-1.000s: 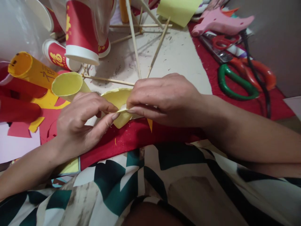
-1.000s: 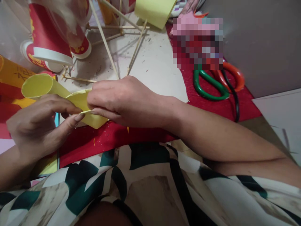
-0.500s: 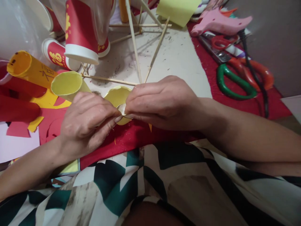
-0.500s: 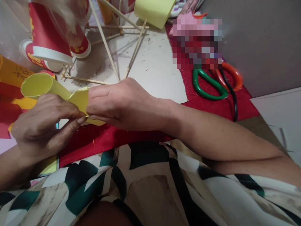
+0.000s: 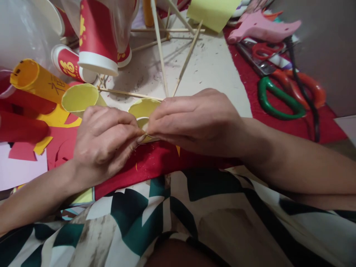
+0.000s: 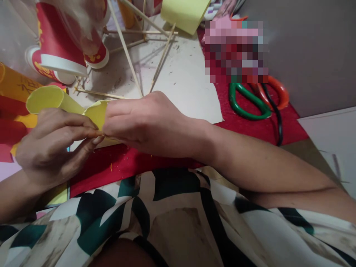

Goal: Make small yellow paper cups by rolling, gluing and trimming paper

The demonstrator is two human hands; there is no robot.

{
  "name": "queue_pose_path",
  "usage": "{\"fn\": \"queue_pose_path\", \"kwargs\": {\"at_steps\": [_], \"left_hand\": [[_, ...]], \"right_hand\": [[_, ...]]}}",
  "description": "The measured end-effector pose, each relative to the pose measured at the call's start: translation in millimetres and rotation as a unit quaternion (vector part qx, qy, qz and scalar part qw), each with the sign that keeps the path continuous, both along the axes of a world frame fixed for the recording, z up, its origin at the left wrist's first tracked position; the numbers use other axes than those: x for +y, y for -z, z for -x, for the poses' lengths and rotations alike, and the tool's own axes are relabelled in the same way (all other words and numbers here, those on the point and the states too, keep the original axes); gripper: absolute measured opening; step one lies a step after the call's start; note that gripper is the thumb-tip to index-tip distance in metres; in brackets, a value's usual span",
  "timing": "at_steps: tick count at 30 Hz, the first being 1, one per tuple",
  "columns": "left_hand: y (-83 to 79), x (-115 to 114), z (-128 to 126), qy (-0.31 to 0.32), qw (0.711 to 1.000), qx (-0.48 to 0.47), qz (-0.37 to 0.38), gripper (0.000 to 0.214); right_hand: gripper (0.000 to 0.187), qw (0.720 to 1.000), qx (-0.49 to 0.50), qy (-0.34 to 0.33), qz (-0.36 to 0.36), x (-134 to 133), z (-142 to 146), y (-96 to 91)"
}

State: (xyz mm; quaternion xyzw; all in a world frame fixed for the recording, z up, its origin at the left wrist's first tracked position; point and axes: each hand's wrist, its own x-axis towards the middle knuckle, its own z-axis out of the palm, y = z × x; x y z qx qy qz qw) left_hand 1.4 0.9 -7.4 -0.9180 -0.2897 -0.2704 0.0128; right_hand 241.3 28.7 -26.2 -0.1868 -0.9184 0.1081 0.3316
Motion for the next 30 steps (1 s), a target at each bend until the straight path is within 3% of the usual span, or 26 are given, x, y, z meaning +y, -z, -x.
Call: {"fn": "queue_pose_path", "kwargs": {"at_steps": [3,7,11,16,22,26,30], "left_hand": [[-0.9,0.4,0.8,0.006,1.0,0.003,-0.009,0.012],[-2.7,-2.4,4.0,-0.042,0.998,0.029,0.026,0.028],[-1.3,-5.9,6.1,-0.05,0.995,-0.05,0.072,0.038],[1.7,-7.5,4.1,-0.051,0.989,-0.081,0.112,0.034],[1.0,-7.0,2.1,-0.044,0.991,-0.07,0.102,0.016],[-0.4,-6.4,3.8,-0.067,0.994,-0.04,0.078,0.017],[-2.2,-4.3,3.8,-0.048,0.997,-0.028,0.061,0.018]], "right_hand": [[0.021,1.0,-0.002,-0.019,-0.004,2.5,-1.5,-0.6],[0.02,1.0,-0.012,-0.016,0.002,9.7,-7.0,-5.4],[0.022,0.999,-0.038,0.02,0.007,10.9,-10.6,-8.1],[0.024,0.999,-0.023,0.014,0.037,4.4,-3.5,-2.8],[0.027,0.999,-0.036,0.011,0.038,1.2,2.4,-0.4],[0.026,0.998,-0.018,0.03,0.046,2.0,-0.1,-1.1],[0.022,0.998,-0.007,0.035,0.059,2.1,-1.6,-1.3]]}}
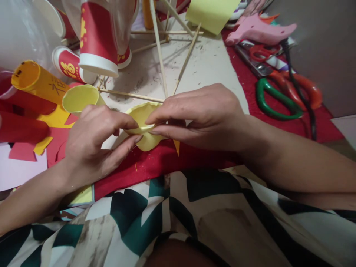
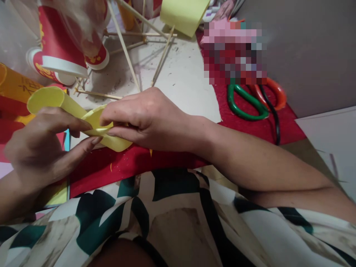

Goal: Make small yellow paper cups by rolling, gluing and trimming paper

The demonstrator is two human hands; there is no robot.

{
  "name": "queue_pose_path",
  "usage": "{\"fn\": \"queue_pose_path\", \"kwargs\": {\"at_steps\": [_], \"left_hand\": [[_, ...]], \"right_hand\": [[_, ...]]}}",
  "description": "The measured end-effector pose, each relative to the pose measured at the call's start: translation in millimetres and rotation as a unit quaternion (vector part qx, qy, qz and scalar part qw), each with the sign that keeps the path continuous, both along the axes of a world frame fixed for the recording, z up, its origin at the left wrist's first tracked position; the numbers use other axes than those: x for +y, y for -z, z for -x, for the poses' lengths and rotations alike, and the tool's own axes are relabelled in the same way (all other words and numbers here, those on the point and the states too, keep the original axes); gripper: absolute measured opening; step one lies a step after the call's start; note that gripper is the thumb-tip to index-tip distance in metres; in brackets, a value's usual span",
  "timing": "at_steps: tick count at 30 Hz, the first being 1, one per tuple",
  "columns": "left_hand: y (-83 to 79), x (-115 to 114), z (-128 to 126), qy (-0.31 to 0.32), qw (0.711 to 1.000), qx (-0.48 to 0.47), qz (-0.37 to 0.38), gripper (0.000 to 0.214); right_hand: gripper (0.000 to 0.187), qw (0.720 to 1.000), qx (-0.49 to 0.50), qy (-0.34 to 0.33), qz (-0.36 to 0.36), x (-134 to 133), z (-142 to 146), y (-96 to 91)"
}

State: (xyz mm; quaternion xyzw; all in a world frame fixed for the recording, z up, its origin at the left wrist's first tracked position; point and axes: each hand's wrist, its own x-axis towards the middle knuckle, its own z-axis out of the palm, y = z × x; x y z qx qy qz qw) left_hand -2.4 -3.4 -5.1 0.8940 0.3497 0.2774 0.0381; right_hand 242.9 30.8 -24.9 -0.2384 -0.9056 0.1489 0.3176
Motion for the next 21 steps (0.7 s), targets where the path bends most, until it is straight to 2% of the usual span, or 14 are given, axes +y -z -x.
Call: {"fn": "queue_pose_path", "kwargs": {"at_steps": [4,12,21], "left_hand": [[-2.1,1.6,-2.7,0.011,1.0,0.001,-0.001,0.01],[-2.0,-0.6,-2.1,-0.011,1.0,0.014,-0.013,0.007],[-1.7,-1.5,-3.5,0.002,1.0,-0.018,0.018,0.007]], "right_hand": [[0.019,1.0,0.003,-0.007,0.005,-0.2,-0.1,-0.7],[0.022,1.0,-0.003,-0.007,0.018,0.2,-0.1,-0.8],[0.025,1.0,-0.008,-0.013,0.006,-1.4,2.2,-0.8]]}}
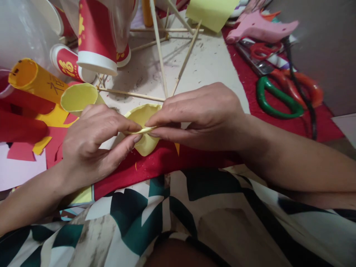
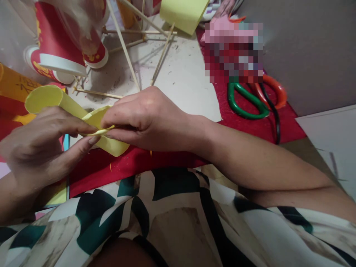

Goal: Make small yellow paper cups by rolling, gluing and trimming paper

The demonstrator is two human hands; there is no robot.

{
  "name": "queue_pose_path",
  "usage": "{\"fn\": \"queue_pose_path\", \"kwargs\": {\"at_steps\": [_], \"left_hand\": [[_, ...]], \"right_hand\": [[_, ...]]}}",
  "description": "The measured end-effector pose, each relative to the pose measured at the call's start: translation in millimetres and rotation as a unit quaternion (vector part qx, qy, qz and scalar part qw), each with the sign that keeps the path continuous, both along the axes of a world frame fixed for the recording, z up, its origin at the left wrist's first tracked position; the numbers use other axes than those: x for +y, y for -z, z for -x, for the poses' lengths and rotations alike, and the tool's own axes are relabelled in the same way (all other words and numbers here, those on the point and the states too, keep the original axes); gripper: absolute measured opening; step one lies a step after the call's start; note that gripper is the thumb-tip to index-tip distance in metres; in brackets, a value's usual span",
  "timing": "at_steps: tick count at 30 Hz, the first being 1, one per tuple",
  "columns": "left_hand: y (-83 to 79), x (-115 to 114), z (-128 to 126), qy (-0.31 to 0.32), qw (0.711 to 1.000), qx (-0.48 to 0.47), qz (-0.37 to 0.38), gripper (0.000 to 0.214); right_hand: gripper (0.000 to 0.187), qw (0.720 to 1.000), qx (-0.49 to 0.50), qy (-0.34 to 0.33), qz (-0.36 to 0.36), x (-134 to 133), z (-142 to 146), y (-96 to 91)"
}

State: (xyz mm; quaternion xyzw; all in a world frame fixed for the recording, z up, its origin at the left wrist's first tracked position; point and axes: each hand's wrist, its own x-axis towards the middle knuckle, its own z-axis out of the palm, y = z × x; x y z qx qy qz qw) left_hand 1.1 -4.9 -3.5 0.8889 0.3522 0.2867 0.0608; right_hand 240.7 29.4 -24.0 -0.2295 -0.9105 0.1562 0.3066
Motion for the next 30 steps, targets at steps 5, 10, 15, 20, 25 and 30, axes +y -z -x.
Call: {"fn": "queue_pose_path", "kwargs": {"at_steps": [5,10,15,20,25,30], "left_hand": [[-0.9,-0.6,-1.0,0.005,1.0,-0.009,0.017,0.007],[-2.7,-0.3,-0.7,0.018,0.999,-0.001,0.03,0.01],[-3.5,1.0,-0.2,0.037,0.999,0.027,0.004,0.011],[-5.3,3.9,-2.4,0.067,0.996,0.051,-0.021,0.002],[-7.4,6.3,0.0,0.089,0.993,0.049,-0.056,0.008],[-5.5,2.4,1.1,0.077,0.988,0.079,-0.103,0.009]], "right_hand": [[0.028,1.0,-0.025,0.007,-0.016,-0.3,0.3,-1.2],[0.032,0.998,-0.056,-0.012,-0.033,0.1,-0.8,-2.2],[0.025,0.999,-0.031,-0.032,-0.018,-0.3,-0.2,-0.8],[0.03,0.995,-0.053,-0.082,0.018,1.0,-1.1,-0.8],[0.023,0.998,-0.016,-0.067,0.009,2.4,-4.1,-3.8],[0.026,0.999,-0.011,-0.052,-0.007,5.4,-6.1,-3.6]]}}
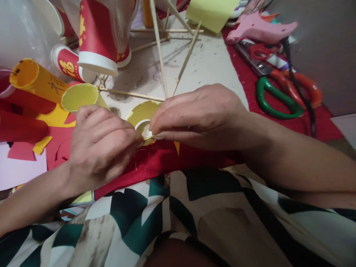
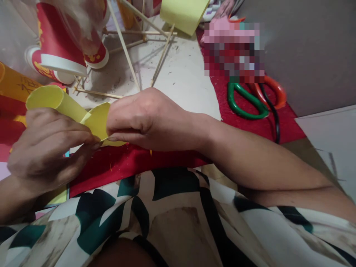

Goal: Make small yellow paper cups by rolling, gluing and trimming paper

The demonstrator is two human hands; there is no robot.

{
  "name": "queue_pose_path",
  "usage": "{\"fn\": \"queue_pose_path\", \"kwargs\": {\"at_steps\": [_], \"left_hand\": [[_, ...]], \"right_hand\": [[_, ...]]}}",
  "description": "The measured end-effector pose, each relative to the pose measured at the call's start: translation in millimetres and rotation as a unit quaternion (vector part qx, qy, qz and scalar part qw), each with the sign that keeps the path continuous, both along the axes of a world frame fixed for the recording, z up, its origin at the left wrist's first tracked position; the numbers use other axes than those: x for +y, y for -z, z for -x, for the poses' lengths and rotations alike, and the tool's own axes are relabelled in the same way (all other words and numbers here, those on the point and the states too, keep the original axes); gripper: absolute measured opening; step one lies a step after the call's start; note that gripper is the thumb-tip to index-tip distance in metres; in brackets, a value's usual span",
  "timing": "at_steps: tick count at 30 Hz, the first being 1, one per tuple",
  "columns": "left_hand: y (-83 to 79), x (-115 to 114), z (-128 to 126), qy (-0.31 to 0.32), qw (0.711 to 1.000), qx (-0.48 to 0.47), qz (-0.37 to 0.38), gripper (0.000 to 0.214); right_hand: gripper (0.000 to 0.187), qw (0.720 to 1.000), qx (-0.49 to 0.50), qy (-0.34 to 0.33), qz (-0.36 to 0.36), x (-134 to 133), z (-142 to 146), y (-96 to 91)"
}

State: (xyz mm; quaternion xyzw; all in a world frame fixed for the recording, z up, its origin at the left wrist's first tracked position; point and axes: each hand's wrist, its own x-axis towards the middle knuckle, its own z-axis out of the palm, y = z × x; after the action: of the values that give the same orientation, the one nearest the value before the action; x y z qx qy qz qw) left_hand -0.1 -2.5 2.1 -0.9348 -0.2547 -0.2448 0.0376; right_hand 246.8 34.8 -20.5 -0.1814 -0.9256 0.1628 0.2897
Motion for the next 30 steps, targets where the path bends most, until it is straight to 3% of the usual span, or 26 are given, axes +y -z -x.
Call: {"fn": "queue_pose_path", "kwargs": {"at_steps": [6,8,11,14,18,22,27,30], "left_hand": [[-2.1,-2.7,-0.5,-0.002,0.999,0.03,-0.019,0.007],[-1.8,-1.0,0.0,0.004,0.998,0.035,-0.06,0.007],[2.0,0.5,-1.3,0.015,0.988,0.008,-0.153,0.004],[7.3,-0.7,-5.1,0.011,0.975,0.018,-0.221,0.009],[12.6,-2.2,-9.5,0.007,0.96,0.017,-0.28,0.019],[15.1,-3.6,-9.3,0.018,0.954,0.018,-0.3,0.02],[17.6,-8.2,-6.7,0.01,0.96,0.026,-0.279,0.016],[18.0,-8.6,-6.6,0.002,0.959,0.036,-0.281,0.017]], "right_hand": [[0.013,0.997,0.036,-0.051,0.051,4.2,-3.8,-2.2],[0.013,0.994,0.076,-0.017,0.077,3.2,-6.6,-6.5],[0.012,0.977,0.169,0.091,0.091,0.8,-11.5,-13.1],[0.013,0.972,0.179,0.138,0.06,0.9,-15.2,-16.2],[0.029,0.992,0.104,0.069,-0.007,4.5,-16.2,-13.5],[0.011,1.0,0.023,0.001,-0.021,5.9,-14.3,-10.4],[0.007,0.999,-0.002,-0.011,-0.051,5.0,-13.4,-8.6],[0.016,0.997,-0.038,-0.013,-0.066,5.0,-13.3,-8.4]]}}
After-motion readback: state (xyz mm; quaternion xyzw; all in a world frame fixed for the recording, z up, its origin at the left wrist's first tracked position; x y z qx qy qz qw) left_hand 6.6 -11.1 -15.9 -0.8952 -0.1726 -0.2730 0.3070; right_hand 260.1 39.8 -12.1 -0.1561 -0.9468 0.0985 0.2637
